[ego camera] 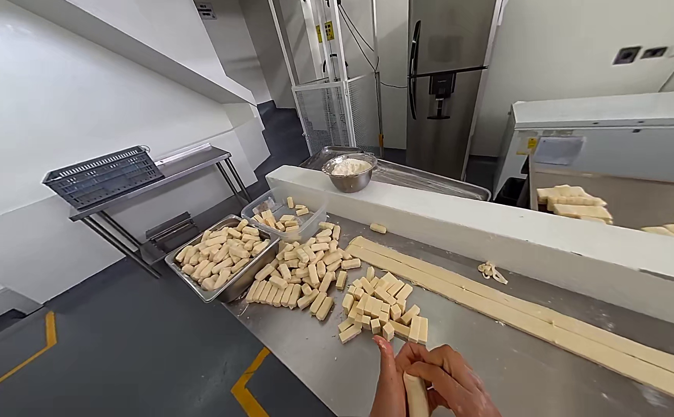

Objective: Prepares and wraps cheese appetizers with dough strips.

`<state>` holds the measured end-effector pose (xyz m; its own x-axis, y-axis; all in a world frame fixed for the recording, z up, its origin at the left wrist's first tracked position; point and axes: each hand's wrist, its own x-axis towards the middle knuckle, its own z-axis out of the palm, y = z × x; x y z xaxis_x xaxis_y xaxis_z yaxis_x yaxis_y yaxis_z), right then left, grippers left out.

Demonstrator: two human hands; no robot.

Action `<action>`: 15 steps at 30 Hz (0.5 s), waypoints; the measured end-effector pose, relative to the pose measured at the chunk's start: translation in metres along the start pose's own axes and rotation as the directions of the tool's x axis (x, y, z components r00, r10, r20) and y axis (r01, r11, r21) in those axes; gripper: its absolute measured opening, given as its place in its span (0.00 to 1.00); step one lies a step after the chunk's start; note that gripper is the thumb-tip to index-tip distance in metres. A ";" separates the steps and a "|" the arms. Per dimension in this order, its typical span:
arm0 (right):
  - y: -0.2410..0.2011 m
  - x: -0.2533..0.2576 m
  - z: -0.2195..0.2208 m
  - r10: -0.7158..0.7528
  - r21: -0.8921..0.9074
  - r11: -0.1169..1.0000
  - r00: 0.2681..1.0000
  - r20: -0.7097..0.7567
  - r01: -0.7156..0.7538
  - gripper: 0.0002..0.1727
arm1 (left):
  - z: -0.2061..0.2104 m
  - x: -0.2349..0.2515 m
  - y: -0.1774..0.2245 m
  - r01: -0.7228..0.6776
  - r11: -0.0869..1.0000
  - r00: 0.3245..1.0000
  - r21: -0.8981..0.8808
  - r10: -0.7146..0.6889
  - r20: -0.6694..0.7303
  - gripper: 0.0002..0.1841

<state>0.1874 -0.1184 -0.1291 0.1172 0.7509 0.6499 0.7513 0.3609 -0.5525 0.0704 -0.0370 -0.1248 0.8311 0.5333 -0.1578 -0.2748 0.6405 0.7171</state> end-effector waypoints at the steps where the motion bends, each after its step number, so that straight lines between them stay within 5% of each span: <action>1: 0.004 0.001 0.000 -0.052 -0.097 0.994 0.999 0.002 0.052 0.25 | -0.005 0.003 -0.001 0.021 0.999 1.000 0.030 -0.021 -0.013 0.48; 6: 0.004 0.001 0.000 -0.052 -0.183 0.979 0.982 0.179 0.085 0.28 | 0.000 0.003 0.000 0.175 0.978 0.920 0.112 -0.122 -0.372 0.45; 13: 0.021 -0.009 0.014 -0.146 -0.177 0.970 0.982 0.117 0.165 0.22 | -0.005 -0.002 -0.019 0.149 0.983 0.916 0.106 -0.097 -0.388 0.43; 15: 0.026 -0.017 0.026 -0.075 -0.152 0.984 0.985 0.152 0.098 0.26 | -0.017 0.000 -0.028 0.159 0.977 0.893 0.144 -0.081 -0.442 0.41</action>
<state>0.1881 -0.1070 -0.1685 -0.0397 0.7973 0.6022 0.8491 0.3447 -0.4003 0.0699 -0.0462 -0.1564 0.5508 0.6691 -0.4990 -0.0665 0.6311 0.7729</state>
